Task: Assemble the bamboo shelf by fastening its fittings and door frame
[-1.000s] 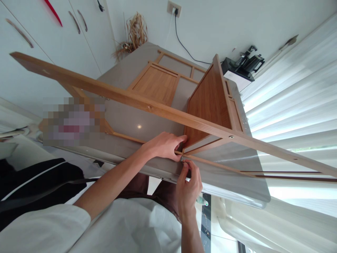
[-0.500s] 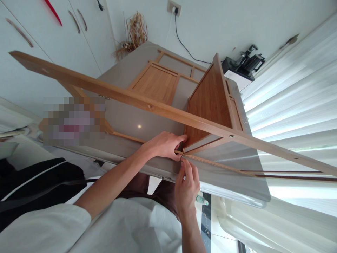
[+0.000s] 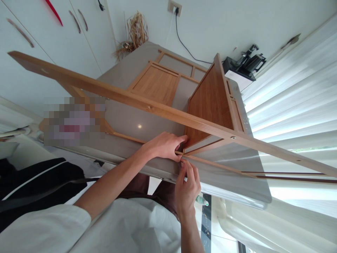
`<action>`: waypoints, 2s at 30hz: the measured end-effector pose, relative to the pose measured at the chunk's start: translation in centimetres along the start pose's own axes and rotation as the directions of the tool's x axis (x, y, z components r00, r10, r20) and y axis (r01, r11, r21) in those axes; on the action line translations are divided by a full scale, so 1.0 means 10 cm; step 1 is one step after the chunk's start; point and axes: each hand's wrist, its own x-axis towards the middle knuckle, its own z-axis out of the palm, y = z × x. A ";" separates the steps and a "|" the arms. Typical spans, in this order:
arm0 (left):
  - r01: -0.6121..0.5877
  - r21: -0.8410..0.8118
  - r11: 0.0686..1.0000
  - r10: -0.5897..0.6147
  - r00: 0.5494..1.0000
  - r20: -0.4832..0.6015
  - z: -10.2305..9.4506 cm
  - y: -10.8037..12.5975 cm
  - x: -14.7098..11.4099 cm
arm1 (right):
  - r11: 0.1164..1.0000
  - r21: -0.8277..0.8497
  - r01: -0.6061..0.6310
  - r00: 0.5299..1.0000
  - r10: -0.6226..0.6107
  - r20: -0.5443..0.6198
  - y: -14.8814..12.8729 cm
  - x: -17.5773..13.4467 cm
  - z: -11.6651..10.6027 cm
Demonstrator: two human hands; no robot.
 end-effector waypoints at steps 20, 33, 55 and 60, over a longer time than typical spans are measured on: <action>0.014 0.010 1.000 -0.014 1.000 0.009 -0.02 0.03 0.00 | 0.998 0.044 -0.049 0.998 0.050 -0.032 0.03 0.01 -0.03; 0.007 -0.001 1.000 -0.007 1.000 0.028 -0.01 0.00 0.01 | 0.988 -0.079 0.130 0.991 -0.129 0.014 0.11 -0.09 0.04; 0.014 -0.003 1.000 -0.014 1.000 0.028 -0.02 0.02 0.01 | 0.996 0.037 -0.082 0.996 0.083 -0.019 -0.06 0.08 -0.01; 0.008 0.004 1.000 -0.008 1.000 0.019 -0.02 0.02 0.00 | 0.980 0.090 -0.176 0.984 0.178 -0.019 -0.05 0.11 -0.05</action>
